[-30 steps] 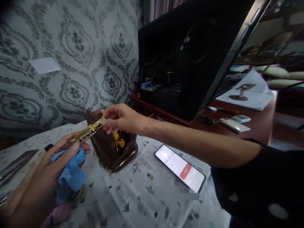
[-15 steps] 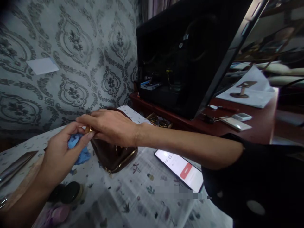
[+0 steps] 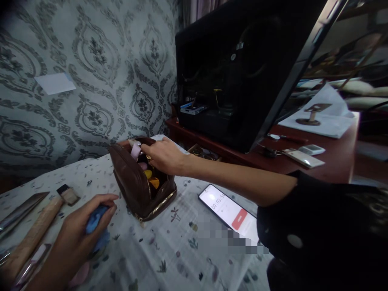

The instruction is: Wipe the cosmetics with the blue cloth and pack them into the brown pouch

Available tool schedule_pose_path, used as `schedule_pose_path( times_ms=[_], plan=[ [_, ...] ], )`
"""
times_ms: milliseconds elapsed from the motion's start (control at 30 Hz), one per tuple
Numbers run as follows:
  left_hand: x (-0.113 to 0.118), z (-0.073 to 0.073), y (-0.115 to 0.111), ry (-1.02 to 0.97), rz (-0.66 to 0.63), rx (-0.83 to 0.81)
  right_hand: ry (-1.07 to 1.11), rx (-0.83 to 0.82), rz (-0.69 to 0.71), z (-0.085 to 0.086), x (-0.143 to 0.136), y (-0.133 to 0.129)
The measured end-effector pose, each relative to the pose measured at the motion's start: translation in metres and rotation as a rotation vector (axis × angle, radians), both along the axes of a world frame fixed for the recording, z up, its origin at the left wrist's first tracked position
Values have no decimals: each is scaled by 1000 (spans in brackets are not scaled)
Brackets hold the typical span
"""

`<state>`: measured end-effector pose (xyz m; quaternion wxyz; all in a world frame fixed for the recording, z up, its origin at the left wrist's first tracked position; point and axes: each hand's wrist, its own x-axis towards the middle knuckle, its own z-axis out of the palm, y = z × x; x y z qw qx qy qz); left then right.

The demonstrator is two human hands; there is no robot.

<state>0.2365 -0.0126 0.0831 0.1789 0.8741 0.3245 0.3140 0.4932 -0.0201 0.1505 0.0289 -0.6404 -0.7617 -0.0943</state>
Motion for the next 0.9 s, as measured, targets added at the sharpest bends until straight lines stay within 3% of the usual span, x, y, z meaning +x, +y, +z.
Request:
schedule_pose_path(
  times_ms=[333, 633, 900],
  plan=[
    [-11, -22, -10, 53, -133, 89, -156, 13, 35, -17, 7, 12],
    [-27, -49, -13, -6, -113, 78, -185, -59, 24, -11, 2, 19],
    [-45, -62, -10, 92, -142, 101, -199, -84, 11, -10, 0, 17]
  ],
)
